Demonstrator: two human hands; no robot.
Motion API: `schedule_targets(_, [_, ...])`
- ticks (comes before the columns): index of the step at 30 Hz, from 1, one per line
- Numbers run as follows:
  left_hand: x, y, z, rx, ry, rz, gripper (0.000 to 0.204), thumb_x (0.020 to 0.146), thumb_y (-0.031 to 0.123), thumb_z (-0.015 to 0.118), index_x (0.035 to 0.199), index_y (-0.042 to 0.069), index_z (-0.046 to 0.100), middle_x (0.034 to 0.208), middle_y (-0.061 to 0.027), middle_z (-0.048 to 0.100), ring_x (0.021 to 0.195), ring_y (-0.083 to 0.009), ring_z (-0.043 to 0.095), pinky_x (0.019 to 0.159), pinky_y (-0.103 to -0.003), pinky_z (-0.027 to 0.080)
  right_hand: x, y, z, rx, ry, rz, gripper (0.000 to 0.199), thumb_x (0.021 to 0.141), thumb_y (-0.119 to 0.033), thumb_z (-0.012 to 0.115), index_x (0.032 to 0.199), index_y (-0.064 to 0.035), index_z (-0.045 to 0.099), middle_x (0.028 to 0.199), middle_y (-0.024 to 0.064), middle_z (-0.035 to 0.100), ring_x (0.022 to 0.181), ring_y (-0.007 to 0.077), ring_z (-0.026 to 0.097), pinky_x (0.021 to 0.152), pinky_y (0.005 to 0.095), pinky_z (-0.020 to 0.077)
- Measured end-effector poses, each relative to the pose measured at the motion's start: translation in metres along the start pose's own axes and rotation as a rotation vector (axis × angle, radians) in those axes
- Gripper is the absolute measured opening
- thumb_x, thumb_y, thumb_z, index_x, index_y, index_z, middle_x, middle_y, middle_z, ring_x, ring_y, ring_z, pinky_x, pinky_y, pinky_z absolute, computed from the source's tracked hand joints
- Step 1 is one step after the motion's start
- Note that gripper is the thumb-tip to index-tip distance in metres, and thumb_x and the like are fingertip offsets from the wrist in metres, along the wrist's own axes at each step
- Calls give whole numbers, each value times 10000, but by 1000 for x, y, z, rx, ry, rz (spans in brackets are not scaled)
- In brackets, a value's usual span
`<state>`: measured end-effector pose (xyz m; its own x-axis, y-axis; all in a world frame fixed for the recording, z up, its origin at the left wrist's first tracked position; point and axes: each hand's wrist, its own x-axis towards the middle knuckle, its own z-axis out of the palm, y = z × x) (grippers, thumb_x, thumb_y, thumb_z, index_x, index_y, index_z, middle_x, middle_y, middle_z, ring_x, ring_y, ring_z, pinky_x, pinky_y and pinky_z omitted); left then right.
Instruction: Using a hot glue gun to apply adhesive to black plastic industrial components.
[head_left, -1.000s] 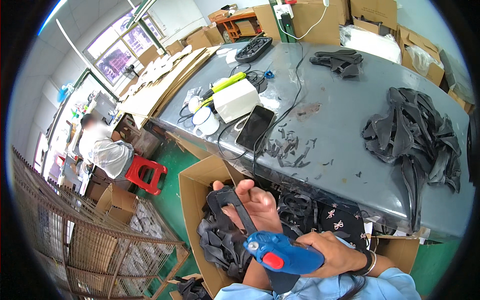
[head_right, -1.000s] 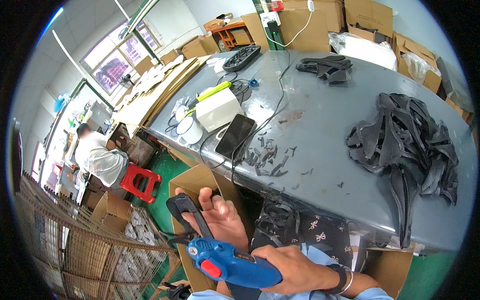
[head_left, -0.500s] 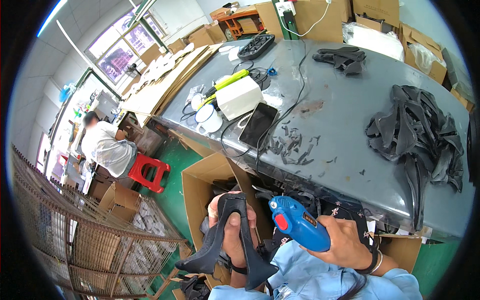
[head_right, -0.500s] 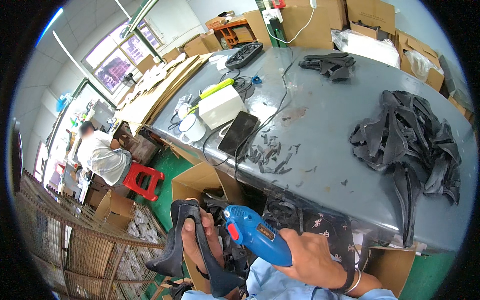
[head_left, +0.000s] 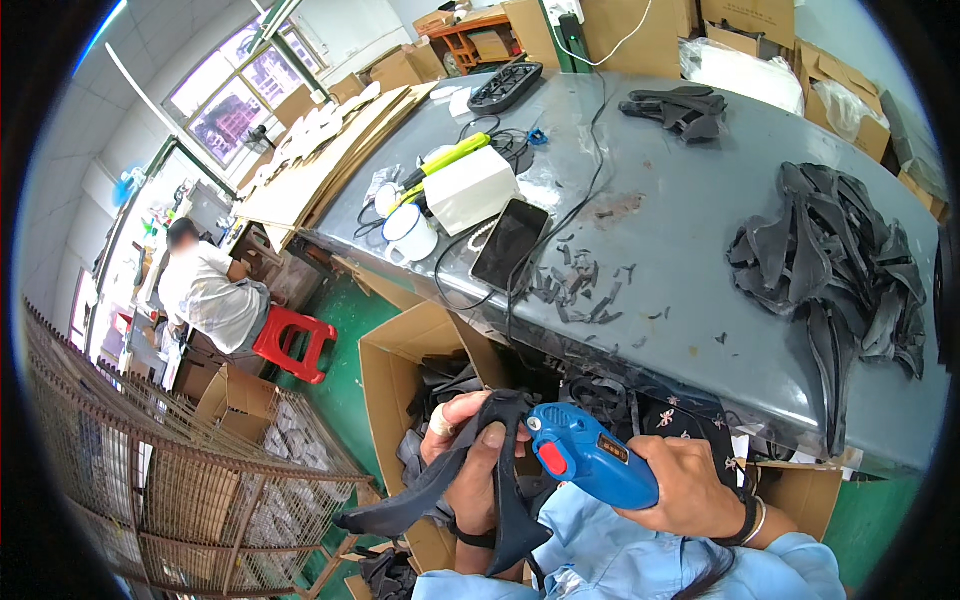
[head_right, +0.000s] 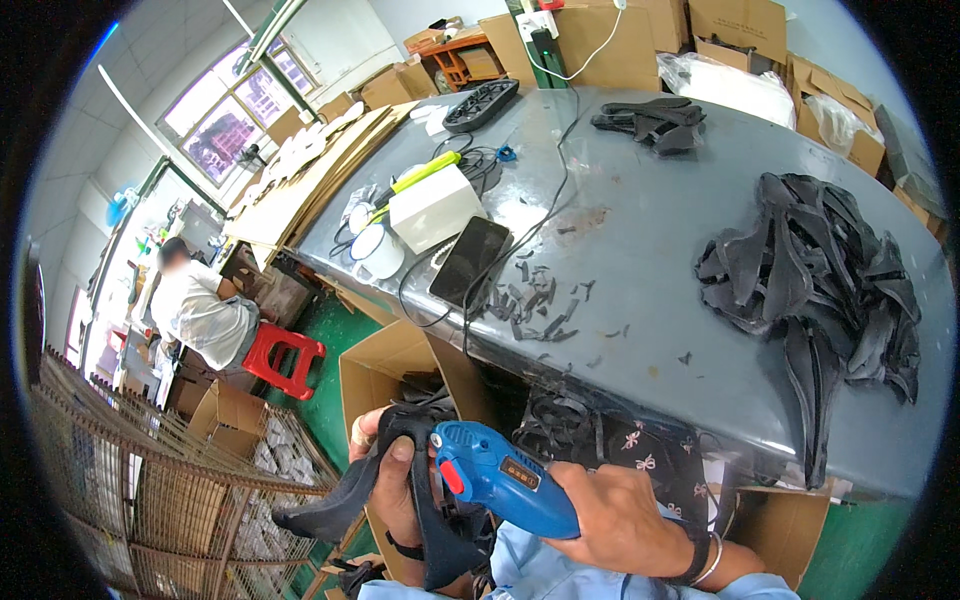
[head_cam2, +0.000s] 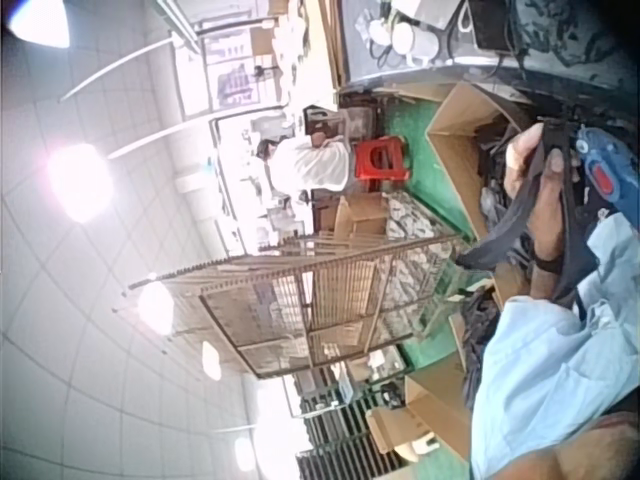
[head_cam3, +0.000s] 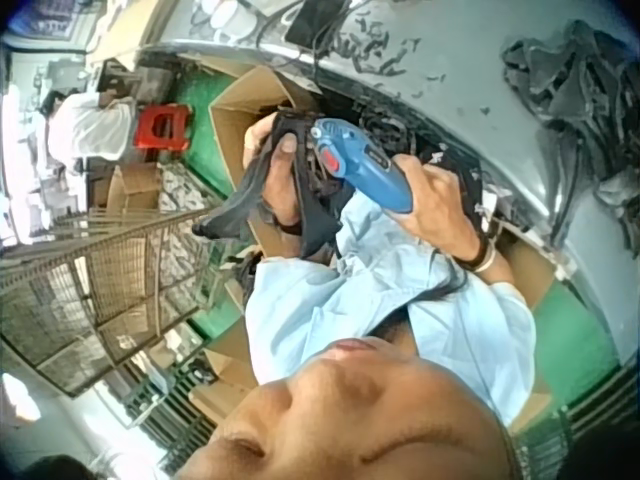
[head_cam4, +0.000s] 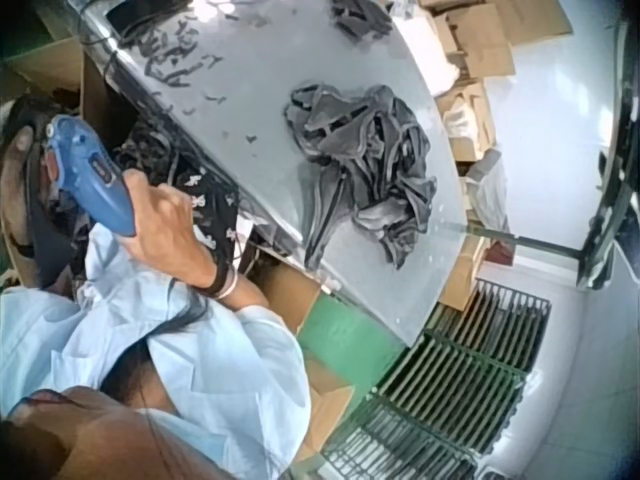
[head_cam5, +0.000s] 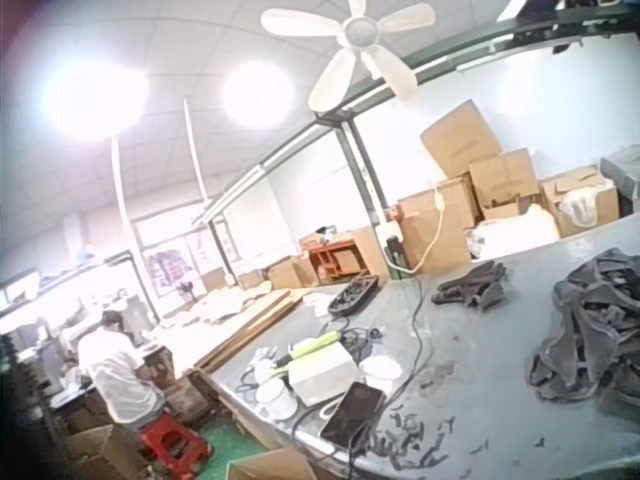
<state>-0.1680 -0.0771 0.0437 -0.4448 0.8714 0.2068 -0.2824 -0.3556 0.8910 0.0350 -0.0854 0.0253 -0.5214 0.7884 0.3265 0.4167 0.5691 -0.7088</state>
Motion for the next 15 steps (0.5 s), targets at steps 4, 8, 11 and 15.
schedule_targets(4, [3,10,-5,64,-31,-92,249,767,26,629,1004,-11,565,794,-101,615,672,-160,625,558,-226,496,1,4,-3,29,-10,-20,642,577,-194,802,1097,-2,479,744,148,610,599,311,600,547,402,458])
schedule_targets(8, [15,25,-15,234,-298,-356,292,749,10,599,1040,1,575,875,-84,622,700,-126,612,582,-218,467,1,11,-10,8,-10,-20,632,572,-189,797,1089,-10,481,722,144,603,590,317,593,544,403,457])
schedule_targets(11, [24,38,-23,247,-311,-614,366,777,132,581,1121,9,557,879,-55,608,687,-103,579,613,-210,459,-4,21,-12,-79,31,-18,607,573,-184,786,1067,-12,478,671,128,591,566,317,582,551,387,451])
schedule_targets(15, [36,52,-24,322,-321,-716,348,820,95,570,1158,17,544,897,-40,602,711,-88,567,630,-201,452,-5,22,-10,-90,-25,-10,570,575,-165,779,1038,-19,479,672,115,595,567,308,581,549,360,436])
